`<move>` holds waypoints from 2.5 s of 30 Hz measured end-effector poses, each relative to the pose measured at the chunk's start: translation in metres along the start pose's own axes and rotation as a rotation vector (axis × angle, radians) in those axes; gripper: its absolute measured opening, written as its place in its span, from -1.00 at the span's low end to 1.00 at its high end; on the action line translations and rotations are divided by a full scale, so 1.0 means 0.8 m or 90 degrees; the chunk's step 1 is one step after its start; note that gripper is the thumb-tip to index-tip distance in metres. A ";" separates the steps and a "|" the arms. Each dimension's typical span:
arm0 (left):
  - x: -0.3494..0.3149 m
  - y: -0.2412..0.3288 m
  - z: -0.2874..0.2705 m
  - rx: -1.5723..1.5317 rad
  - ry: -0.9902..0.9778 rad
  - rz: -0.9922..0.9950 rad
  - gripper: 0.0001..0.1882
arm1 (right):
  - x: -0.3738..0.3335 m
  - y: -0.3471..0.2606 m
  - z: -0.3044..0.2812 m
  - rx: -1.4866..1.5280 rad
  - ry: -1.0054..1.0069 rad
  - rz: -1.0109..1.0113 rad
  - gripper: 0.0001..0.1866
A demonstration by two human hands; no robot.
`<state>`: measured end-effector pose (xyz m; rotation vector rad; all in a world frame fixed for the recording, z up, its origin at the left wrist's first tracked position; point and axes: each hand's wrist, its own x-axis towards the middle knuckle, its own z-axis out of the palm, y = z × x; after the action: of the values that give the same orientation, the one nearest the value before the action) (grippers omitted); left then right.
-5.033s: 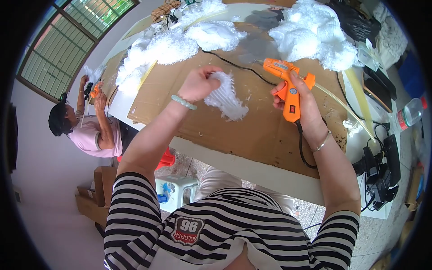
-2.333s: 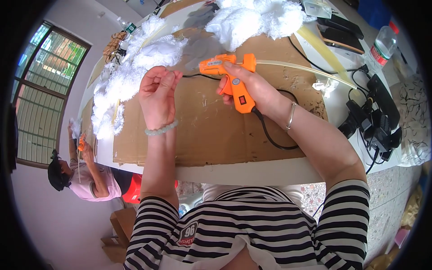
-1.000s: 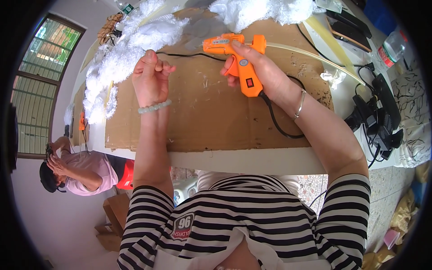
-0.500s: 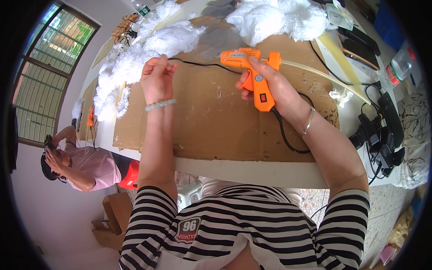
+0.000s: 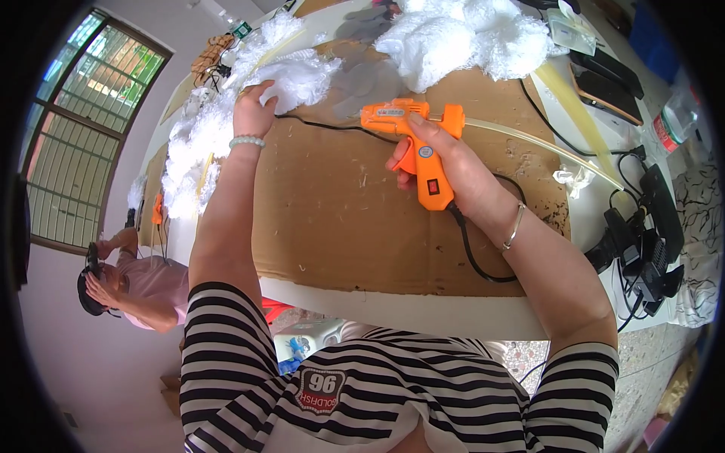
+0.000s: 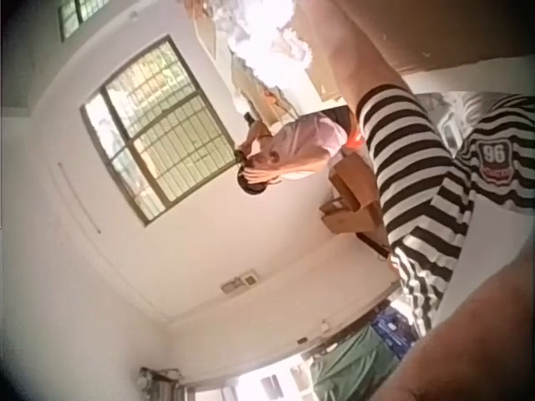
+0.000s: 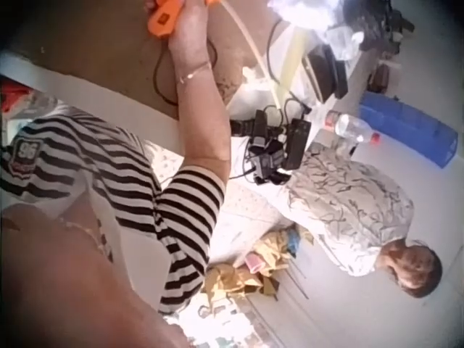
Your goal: Apply hot glue to white fluffy stuffing and attach it to a surface to create decorative clouds.
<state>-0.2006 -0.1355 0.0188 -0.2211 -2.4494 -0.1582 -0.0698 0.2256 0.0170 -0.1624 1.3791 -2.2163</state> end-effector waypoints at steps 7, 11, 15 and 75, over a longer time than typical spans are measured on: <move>0.034 0.044 0.030 0.109 -0.041 0.154 -0.63 | 0.003 -0.002 -0.004 -0.013 0.008 0.002 -0.49; 0.060 -0.006 0.045 -0.053 -0.048 0.115 -0.78 | 0.005 -0.007 0.008 -0.025 -0.014 0.004 -0.51; 0.086 0.032 0.008 -0.335 -0.088 -0.223 -0.79 | 0.007 -0.005 -0.004 -0.024 -0.005 0.007 -0.52; -0.185 0.177 -0.150 -0.091 -0.028 0.134 -0.81 | 0.061 0.027 -0.072 0.079 -0.328 -0.415 -0.62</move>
<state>0.0144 -0.0345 0.0254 -0.5487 -2.4409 -0.2386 -0.1246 0.2406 -0.0371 -1.1903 0.9744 -2.4848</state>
